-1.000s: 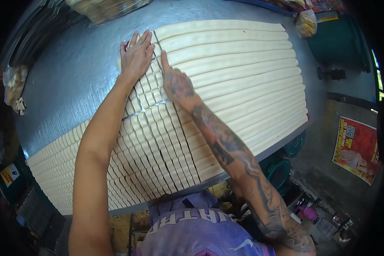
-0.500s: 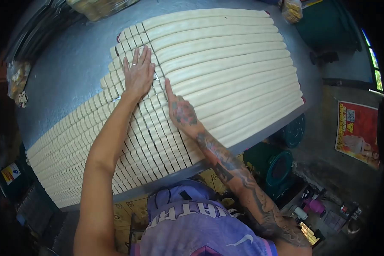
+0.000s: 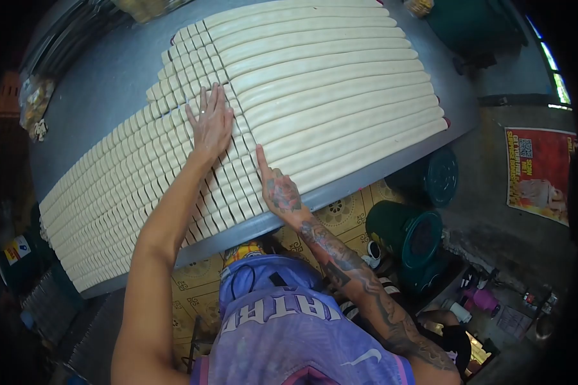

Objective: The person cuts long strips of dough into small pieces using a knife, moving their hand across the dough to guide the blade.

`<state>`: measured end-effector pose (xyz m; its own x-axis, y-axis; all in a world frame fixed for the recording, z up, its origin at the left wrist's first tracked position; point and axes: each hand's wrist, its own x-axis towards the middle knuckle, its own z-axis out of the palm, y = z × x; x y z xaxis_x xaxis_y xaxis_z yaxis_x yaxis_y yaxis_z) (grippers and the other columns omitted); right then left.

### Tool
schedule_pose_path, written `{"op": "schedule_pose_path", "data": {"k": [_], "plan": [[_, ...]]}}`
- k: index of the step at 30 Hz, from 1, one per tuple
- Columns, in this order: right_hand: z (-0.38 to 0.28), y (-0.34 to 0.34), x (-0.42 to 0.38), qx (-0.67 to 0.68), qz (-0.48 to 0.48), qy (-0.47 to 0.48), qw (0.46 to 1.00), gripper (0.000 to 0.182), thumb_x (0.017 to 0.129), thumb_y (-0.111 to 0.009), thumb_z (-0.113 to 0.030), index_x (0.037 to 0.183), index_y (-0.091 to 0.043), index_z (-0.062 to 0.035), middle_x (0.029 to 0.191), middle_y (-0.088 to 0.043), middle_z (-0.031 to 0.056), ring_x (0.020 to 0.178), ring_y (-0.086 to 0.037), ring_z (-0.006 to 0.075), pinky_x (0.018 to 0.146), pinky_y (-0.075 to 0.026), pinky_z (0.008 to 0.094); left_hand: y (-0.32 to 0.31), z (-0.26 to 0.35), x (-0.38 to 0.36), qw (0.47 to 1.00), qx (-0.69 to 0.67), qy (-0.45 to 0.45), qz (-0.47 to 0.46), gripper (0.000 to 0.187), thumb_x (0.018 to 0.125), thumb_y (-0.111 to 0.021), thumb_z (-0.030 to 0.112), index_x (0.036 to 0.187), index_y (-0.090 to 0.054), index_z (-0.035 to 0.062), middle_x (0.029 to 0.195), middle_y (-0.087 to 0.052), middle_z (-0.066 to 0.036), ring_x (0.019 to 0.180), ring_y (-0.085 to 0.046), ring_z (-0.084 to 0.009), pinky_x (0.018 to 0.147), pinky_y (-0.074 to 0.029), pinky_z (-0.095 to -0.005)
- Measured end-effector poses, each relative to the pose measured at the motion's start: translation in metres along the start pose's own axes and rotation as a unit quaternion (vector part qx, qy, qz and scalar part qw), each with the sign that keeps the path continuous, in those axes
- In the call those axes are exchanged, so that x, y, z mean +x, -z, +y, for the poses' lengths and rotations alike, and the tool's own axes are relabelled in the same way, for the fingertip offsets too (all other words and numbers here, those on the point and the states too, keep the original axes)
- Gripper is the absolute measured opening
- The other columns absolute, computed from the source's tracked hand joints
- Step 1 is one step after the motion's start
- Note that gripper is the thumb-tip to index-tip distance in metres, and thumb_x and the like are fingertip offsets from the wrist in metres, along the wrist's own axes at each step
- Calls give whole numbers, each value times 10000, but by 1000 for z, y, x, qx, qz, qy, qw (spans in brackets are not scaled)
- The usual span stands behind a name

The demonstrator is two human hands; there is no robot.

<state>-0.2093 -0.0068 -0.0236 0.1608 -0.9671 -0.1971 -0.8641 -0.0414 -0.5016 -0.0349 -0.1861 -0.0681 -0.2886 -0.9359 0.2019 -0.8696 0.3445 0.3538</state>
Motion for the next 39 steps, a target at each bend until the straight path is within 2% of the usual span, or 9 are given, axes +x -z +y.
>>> {"op": "schedule_pose_path", "data": {"k": [4, 9, 17, 24, 26, 28, 35, 38, 39], "plan": [[2, -12, -14, 3, 71, 11, 997, 907, 944, -557, 2, 1755, -151, 21, 884, -681, 198, 851, -710, 326, 751, -591, 430, 7, 48, -82, 991, 35, -28, -130, 636, 1146, -447, 334, 1721, -353, 80, 1793, -356, -97, 1680, -254, -330, 1317, -96, -703], [5, -19, -85, -84, -34, 2, 996, 889, 978, -530, -22, 1770, -127, -18, 850, -670, 198, 839, -722, 257, 725, -592, 392, 0, 60, -106, 997, 29, -35, -58, 645, 1145, -456, 334, 1717, -348, 58, 1800, -340, -93, 1679, -265, -302, 1319, -102, -692], [6, -25, -132, 78, 65, -10, 995, 903, 966, -564, -51, 1775, -165, -98, 914, -708, 249, 769, -749, 417, 694, -632, 552, 0, 113, -208, 995, 7, -41, -87, 689, 1114, -493, 326, 1723, -331, 49, 1810, -312, -109, 1686, -250, -289, 1336, -88, -648], [17, 13, -260, 66, -130, -75, 986, 888, 981, -605, -82, 1770, -198, -93, 864, -705, 260, 717, -726, 413, 644, -547, 558, 0, 115, -207, 996, 13, -13, -89, 690, 1115, -496, 312, 1729, -320, 50, 1802, -328, -110, 1684, -254, -306, 1336, -91, -645], [-8, 73, -236, -21, -197, -59, 978, 842, 1016, -600, -96, 1764, -214, -82, 833, -699, 273, 730, -721, 433, 672, -532, 570, 2, 109, -202, 991, -70, 9, -110, 689, 1113, -530, 311, 1725, -341, 58, 1797, -329, -142, 1687, -232, -355, 1332, -70, -658], [-21, 102, -191, 178, -84, -127, 972, 721, 1103, -547, -146, 1746, -235, -54, 793, -678, 305, 762, -694, 496, 743, -531, 584, 18, 108, -192, 989, -95, 15, -109, 676, 1113, -537, 309, 1717, -360, 63, 1797, -325, -153, 1687, -222, -371, 1331, -62, -661], [19, 71, 63, 139, 95, -29, 985, 634, 1146, -500, -174, 1734, -287, -68, 835, -693, 300, 775, -692, 509, 726, -532, 570, 21, 27, -28, 983, -161, 78, -46, 602, 1118, -561, 293, 1668, -460, 70, 1784, -340, -186, 1691, -198, -395, 1346, -34, -618], [29, 46, 174, 10, 229, 114, 967, 668, 1119, -484, -75, 1723, -227, 48, 836, -649, 257, 736, -644, 404, 704, -523, 455, 12, -29, 66, 981, -170, 90, -1, 592, 1118, -557, 289, 1659, -472, 62, 1772, -371, -175, 1692, -200, -386, 1347, -56, -617], [24, 39, 212, -252, 186, 86, 946, 689, 1086, -485, -37, 1716, -230, 80, 825, -611, 190, 732, -615, 323, 704, -519, 391, 10, -47, 100, 984, -154, 86, 10, 597, 1120, -551, 305, 1659, -470, 60, 1770, -381, -164, 1690, -208, -381, 1344, -70, -626]]}}
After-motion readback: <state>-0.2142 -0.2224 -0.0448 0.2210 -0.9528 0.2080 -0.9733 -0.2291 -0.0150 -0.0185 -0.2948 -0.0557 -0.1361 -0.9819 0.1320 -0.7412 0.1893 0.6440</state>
